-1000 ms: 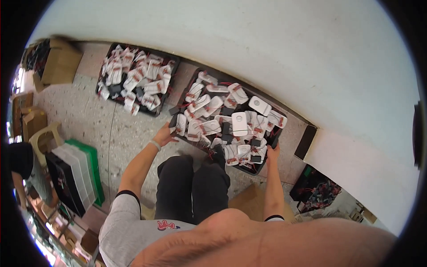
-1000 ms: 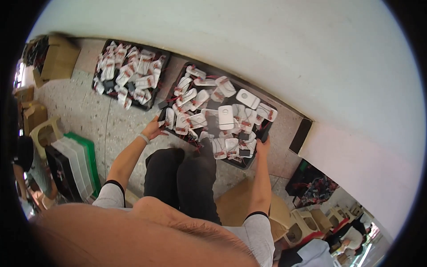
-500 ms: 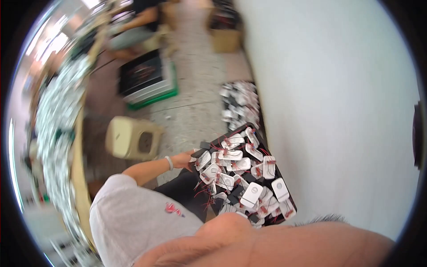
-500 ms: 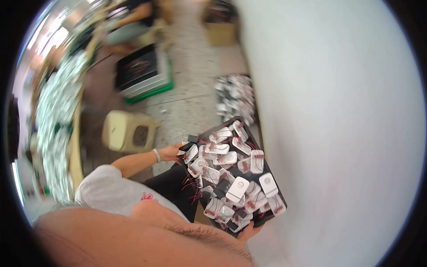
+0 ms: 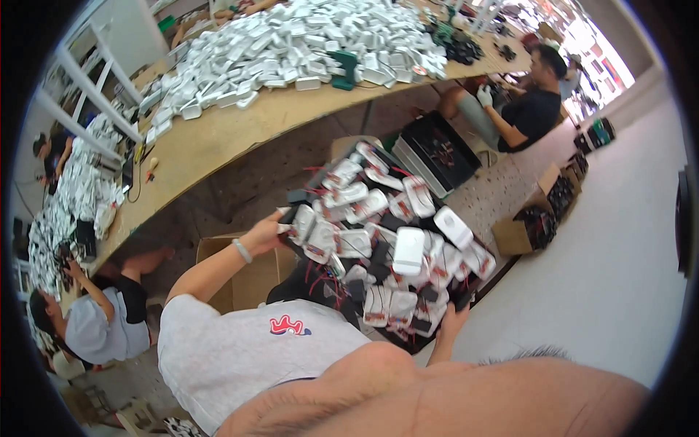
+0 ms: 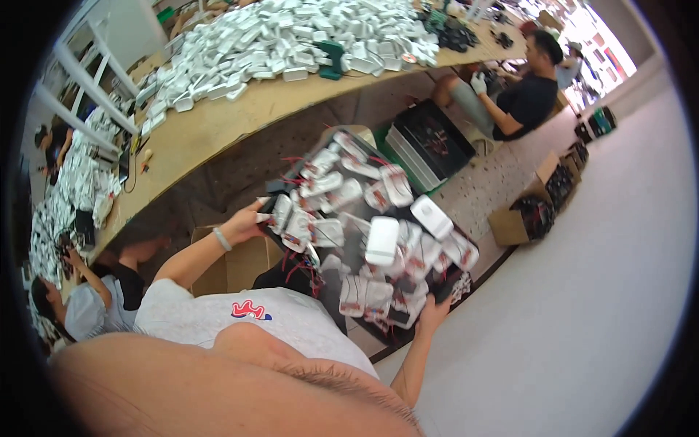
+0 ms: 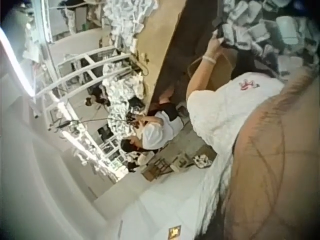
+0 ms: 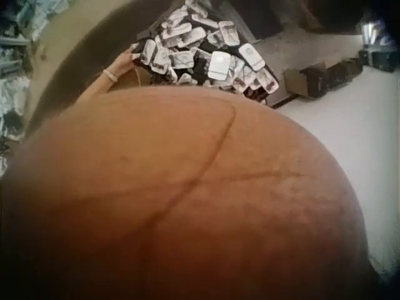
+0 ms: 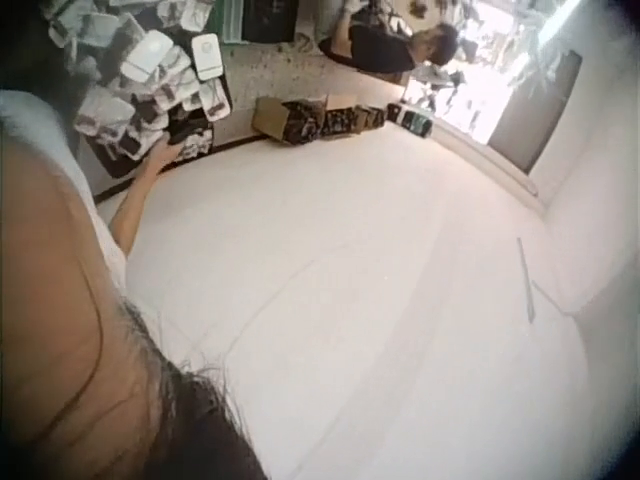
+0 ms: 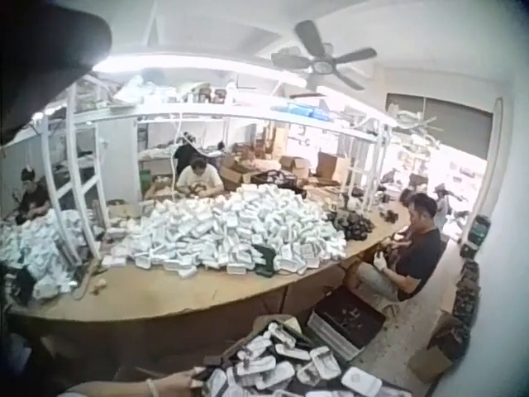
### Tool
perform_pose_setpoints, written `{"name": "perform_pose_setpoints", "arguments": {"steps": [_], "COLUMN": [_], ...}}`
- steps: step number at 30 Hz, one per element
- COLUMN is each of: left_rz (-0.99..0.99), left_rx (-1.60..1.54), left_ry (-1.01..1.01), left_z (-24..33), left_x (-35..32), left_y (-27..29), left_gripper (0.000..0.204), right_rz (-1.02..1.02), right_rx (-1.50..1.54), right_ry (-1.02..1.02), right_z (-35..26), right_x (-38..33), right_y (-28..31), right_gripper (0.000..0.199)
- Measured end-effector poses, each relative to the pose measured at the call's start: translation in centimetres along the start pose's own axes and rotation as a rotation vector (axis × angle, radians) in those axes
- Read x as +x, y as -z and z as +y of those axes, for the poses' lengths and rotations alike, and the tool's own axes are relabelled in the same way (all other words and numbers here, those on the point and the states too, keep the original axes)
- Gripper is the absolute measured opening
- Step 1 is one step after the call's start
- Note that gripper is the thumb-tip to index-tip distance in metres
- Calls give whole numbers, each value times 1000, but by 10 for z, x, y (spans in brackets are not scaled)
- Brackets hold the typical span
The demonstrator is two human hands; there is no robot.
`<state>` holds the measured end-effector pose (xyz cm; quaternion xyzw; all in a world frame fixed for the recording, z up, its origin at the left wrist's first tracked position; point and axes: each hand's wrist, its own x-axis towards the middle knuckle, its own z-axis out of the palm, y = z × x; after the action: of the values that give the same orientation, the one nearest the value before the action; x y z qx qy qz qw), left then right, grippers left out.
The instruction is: Assembling plastic component housings using an electric screwdriver.
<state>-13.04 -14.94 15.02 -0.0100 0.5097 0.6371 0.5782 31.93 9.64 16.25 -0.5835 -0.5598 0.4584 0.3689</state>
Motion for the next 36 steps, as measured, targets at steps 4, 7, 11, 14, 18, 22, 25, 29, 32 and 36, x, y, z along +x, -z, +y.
{"name": "perform_pose_setpoints", "arguments": {"steps": [4,7,11,14,18,22,25,29,32,36], "left_rz": [123,270,461,607,657,818,829,695,927,1304], "left_rx": [-86,-170,-244,-139,-80,-78,-106,127,242,893], "left_ry": [-152,-204,-215,-42,26,-138,-104,74,6,-158], "left_z": [80,147,239,318,398,459,521,683,733,779], "left_x": [-40,-72,-100,-117,-102,-49,-10,57,99,172], "left_y": [104,171,251,279,352,379,423,393,449,502], "left_gripper": [51,49,55,47,33,32,21,31,35,38], "right_rz": [-300,-541,-759,-957,-1088,-1205,-1435,-1735,-1684,-1576], "right_rx": [60,43,-27,-4,-165,-320,-439,-283,-485,-466], "right_ry": [32,66,-32,-179,-296,-436,-541,-698,-1169,-587], "right_z": [-56,-118,-164,-222,-268,-345,-350,-216,-359,-478], "right_x": [64,92,113,112,139,151,196,342,363,341], "right_y": [-162,-317,-507,-603,-711,-785,-864,-1039,-1083,-1083], "right_gripper": [49,41,37,31,20,21,28,36,61,71]}}
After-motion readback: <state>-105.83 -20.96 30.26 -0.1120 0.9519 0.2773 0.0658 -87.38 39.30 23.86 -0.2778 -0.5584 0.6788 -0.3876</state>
